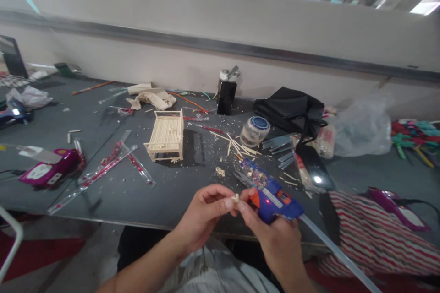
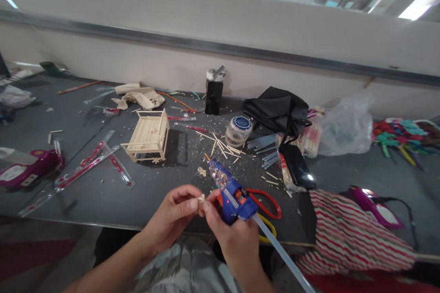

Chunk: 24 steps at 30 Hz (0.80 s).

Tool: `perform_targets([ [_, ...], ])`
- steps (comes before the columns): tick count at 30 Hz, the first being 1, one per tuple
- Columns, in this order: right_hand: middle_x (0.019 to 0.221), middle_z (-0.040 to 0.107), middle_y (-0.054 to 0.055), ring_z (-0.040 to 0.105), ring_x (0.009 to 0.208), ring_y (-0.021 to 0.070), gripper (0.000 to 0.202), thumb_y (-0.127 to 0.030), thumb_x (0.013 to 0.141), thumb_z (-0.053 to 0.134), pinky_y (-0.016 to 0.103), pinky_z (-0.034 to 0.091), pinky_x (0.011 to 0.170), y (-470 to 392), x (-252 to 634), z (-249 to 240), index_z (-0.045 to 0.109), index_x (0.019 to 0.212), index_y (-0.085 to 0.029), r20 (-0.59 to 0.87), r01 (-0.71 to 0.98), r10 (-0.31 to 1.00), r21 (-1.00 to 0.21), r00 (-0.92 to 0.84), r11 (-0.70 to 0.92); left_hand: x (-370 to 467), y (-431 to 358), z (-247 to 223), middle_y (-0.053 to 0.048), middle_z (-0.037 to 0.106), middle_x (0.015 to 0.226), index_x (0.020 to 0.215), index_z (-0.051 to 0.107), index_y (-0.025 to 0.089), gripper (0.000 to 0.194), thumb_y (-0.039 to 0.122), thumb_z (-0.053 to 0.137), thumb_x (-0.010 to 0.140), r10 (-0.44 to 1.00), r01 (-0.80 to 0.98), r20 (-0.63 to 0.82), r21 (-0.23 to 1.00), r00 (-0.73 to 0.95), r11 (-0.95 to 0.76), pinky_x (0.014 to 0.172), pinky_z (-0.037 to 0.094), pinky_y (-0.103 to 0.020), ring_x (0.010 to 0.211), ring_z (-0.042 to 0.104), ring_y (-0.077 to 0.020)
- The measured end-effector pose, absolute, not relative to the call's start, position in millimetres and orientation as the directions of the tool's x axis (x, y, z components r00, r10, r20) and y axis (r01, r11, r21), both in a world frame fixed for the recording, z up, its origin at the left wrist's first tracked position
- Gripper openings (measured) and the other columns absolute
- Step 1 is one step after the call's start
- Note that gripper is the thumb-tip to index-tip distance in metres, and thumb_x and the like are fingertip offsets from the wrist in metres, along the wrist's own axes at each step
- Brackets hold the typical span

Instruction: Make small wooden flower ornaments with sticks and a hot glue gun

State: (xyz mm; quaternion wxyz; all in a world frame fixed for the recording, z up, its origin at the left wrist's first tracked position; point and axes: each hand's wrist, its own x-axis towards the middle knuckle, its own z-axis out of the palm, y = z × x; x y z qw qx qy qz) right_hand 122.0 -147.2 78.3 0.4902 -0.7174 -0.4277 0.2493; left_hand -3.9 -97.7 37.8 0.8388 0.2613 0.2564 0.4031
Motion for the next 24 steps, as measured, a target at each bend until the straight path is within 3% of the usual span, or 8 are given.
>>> perform_targets([
  [9,0.05,0.06,-0.003,0.059,0.05,0.0163,0.019,-0.041,0.073,0.069,0.027,0.055,0.063,-146,129,84,0.072,0.068,-0.023,0.073,0.392,0.888,-0.911,0.454,-0.125,-4,-95,37,-0.003,0.069,0.071,0.075,0.072,0.012,0.012,0.021,0.079,0.073,0.784,-0.556,-0.243,0.588,0.571,0.587,0.069,0.045,-0.024,0.064,0.06,-0.0105],
  [15,0.053,0.06,0.0,0.058,0.05,0.0159,0.031,-0.048,0.08,0.06,0.027,0.051,0.054,-145,139,77,0.07,0.071,-0.021,0.113,0.382,0.918,-0.923,0.379,-0.045,-6,-92,32,-0.003,0.069,0.072,0.081,0.07,0.013,0.007,0.016,0.074,0.076,0.779,-0.627,-0.218,0.485,0.588,0.61,0.071,0.047,-0.029,0.063,0.061,-0.0122],
  [24,0.063,0.063,0.002,0.053,0.049,0.0127,0.041,-0.057,0.085,0.055,0.023,0.046,0.048,-167,151,79,0.073,0.081,-0.02,-0.059,0.253,0.964,-0.959,0.258,-0.126,-8,-86,27,-0.001,0.063,0.069,0.079,0.068,0.014,0.008,0.016,0.074,0.074,0.813,-0.636,-0.164,0.544,0.559,0.547,0.071,0.044,-0.028,0.063,0.056,-0.0111],
])
